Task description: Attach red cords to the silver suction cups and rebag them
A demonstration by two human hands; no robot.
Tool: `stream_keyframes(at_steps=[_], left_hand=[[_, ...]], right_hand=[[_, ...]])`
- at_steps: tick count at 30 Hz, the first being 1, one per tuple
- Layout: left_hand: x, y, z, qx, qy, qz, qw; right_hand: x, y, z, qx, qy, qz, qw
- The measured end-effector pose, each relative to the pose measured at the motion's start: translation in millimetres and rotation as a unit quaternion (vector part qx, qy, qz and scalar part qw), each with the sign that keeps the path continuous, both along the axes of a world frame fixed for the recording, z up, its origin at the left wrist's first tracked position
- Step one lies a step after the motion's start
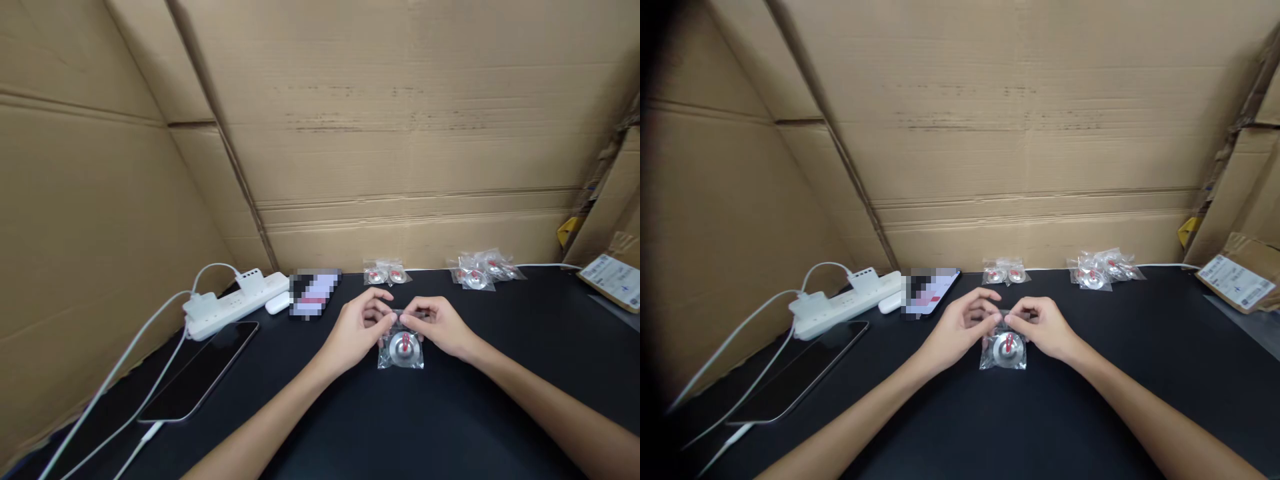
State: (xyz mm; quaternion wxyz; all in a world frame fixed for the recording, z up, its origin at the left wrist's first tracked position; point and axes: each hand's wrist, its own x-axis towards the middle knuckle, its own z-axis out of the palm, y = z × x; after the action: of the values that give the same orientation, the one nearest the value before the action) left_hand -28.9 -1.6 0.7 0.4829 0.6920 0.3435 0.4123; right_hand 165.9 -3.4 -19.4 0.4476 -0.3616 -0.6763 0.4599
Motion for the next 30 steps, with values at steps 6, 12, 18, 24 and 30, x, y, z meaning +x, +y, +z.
stream_keyframes(at_steps=[6, 12, 18, 24, 30], left_hand=[[-4.3, 4.4, 0.3, -0.029, 0.111, -0.034, 0.993], [-12.0, 10.0, 1.8, -0.001, 0.166, -0.045, 0.985], [-20.7, 15.2, 0.7, 0.037, 0.181, -0.047, 0.982], [-17.1, 13.3, 2.1, 0.010, 0.127, -0.044, 0.991], [-9.8, 10.7, 1.8, -0.116, -0.037, -0.048, 0.991]], right_hand=[[1.9, -3.1, 5.1, 0.011, -0.056, -0.006, 0.998], [11.6, 5.8, 4.6, -0.023, -0.076, 0.024, 0.997], [20.0, 7.8, 4.3, -0.080, -0.021, 0.070, 0.994], [29.8, 11.2, 17.7, -0.045, -0.071, 0.039, 0.996], [22.0, -53.3, 54.0, 0.030, -0.051, 0.017, 0.998]])
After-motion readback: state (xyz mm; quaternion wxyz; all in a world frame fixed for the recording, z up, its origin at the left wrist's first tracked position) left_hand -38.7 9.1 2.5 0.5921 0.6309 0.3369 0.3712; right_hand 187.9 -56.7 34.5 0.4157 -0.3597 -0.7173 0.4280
